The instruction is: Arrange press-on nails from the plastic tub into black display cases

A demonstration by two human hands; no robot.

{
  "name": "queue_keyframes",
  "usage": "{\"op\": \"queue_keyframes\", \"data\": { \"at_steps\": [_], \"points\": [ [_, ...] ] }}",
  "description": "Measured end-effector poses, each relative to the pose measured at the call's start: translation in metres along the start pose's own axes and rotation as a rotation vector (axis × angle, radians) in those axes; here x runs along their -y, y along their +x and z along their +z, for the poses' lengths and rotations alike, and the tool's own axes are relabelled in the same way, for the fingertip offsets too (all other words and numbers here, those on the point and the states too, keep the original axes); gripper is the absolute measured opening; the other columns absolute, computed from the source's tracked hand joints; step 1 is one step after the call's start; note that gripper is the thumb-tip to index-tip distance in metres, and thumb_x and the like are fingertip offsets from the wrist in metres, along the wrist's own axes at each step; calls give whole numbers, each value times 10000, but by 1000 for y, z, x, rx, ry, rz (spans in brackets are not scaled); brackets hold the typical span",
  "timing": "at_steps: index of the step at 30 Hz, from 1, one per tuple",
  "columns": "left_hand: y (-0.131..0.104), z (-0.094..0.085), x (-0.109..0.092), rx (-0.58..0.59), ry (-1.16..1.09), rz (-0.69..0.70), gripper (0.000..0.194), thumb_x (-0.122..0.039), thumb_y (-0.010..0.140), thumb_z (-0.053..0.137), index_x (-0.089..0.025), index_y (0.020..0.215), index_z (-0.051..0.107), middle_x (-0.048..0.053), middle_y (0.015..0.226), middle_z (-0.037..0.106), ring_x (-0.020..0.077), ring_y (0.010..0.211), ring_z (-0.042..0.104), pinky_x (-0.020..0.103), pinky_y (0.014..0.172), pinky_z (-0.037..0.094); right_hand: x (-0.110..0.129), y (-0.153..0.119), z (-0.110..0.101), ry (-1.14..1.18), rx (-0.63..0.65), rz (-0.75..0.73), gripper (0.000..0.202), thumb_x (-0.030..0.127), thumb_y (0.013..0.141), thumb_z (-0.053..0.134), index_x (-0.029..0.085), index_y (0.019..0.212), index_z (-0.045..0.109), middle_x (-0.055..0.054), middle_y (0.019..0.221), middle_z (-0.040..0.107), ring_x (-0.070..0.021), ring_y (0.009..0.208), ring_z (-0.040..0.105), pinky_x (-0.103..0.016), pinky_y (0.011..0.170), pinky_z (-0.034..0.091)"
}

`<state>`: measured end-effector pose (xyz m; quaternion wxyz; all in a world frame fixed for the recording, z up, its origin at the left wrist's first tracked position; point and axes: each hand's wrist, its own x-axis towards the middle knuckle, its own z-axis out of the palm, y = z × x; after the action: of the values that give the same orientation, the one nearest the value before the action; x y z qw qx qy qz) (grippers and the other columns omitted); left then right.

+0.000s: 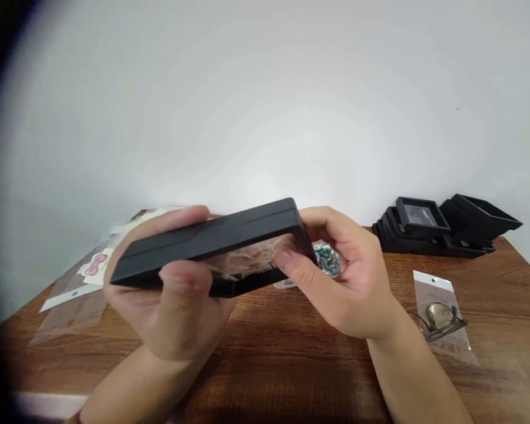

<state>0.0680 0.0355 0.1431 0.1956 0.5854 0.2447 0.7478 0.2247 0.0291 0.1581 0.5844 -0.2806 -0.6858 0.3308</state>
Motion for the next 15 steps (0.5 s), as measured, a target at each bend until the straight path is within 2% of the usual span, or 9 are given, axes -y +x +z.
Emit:
{"op": "queue_keyframes", "data": {
  "at_steps": [4, 9, 15],
  "points": [
    [4, 6, -1, 98, -81, -80, 250, -350, 886, 732, -244, 1111, 706, -2, 923, 751, 118, 743, 718, 217, 683, 635, 2, 0, 1, -20, -121, -11, 122, 193, 887, 678, 249, 991, 709, 6, 788, 674, -140, 680, 622, -295, 613, 564],
    [5, 10, -5, 245, -130, -150, 181, -97, 808, 756, -201, 945, 701, -19, 852, 776, 128, 740, 750, 206, 691, 655, 5, -1, 1, 16, -228, 25, 79, 248, 874, 709, 248, 952, 706, 4, 822, 686, -139, 699, 643, -284, 620, 582],
    [7, 7, -7, 293, -108, -162, 246, -89, 767, 784, -205, 974, 716, -14, 859, 791, 147, 703, 758, 226, 659, 671, 9, -2, -2, 31, -249, 49, 104, 286, 866, 725, 257, 966, 716, -5, 830, 684, -151, 692, 641, -300, 592, 570]
  ]
}}
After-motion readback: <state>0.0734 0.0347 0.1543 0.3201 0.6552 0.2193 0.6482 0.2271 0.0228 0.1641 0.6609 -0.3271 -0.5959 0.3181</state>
